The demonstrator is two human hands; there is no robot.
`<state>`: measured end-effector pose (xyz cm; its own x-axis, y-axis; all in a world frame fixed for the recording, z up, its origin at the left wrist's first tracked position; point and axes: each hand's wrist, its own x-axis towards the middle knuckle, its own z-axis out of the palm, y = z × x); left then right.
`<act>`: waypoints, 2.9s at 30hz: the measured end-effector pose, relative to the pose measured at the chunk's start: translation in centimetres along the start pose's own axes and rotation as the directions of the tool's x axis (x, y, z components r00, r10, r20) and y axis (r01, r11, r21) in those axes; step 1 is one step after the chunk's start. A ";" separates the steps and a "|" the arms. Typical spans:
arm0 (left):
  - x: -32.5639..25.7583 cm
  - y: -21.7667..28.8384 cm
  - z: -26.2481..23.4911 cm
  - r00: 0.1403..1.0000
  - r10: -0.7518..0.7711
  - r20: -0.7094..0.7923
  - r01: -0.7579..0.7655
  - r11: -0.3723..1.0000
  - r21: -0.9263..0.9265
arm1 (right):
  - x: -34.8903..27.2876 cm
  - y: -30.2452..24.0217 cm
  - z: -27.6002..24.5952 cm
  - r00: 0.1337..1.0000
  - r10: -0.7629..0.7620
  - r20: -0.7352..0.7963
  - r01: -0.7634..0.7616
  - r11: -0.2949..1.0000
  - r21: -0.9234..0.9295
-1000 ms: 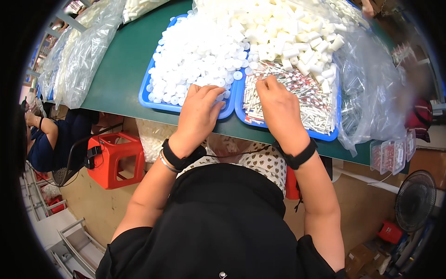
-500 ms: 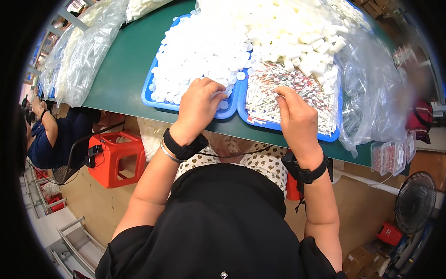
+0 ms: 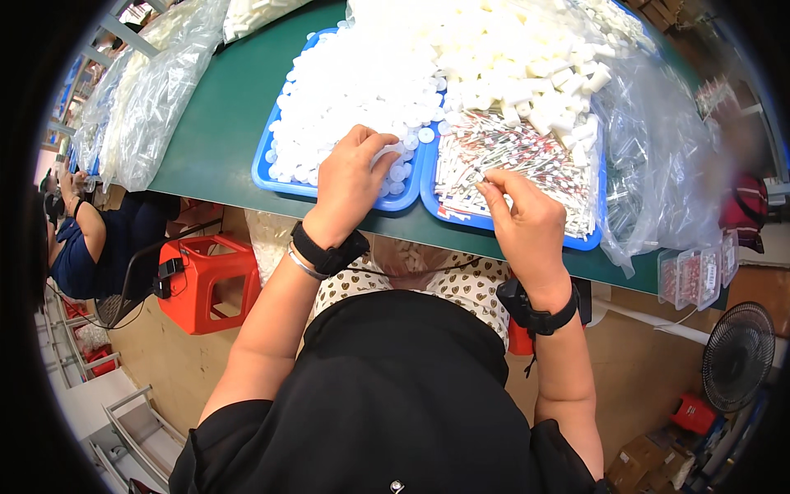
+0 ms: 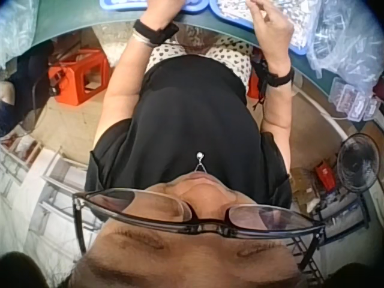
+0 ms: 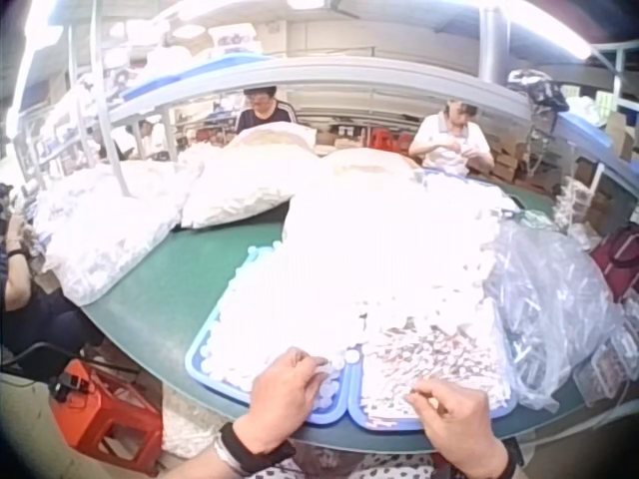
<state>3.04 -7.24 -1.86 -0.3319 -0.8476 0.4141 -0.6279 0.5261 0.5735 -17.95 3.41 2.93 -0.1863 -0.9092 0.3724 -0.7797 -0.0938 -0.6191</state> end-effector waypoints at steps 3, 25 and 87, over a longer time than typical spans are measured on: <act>0.4 0.1 0.0 0.999 0.037 0.026 -0.038 0.999 0.029 | -0.3 -0.5 0.2 1.000 -0.011 0.016 0.011 1.000 0.022; -3.6 3.8 -0.6 0.689 -0.180 0.702 0.623 -0.346 -0.701 | -1.5 -2.2 -0.2 0.959 -0.276 0.058 0.282 0.946 -0.162; -5.8 5.9 0.3 0.675 -0.283 0.682 0.563 -0.400 -0.723 | -2.7 0.0 -1.0 0.954 -0.191 0.231 0.184 0.982 0.050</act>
<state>1.02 0.72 -1.11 -0.5261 -0.7683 -0.3645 0.5734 -0.6370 0.5152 -18.02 6.25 2.66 0.1096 -0.9432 0.3135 -0.7696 -0.2802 -0.5738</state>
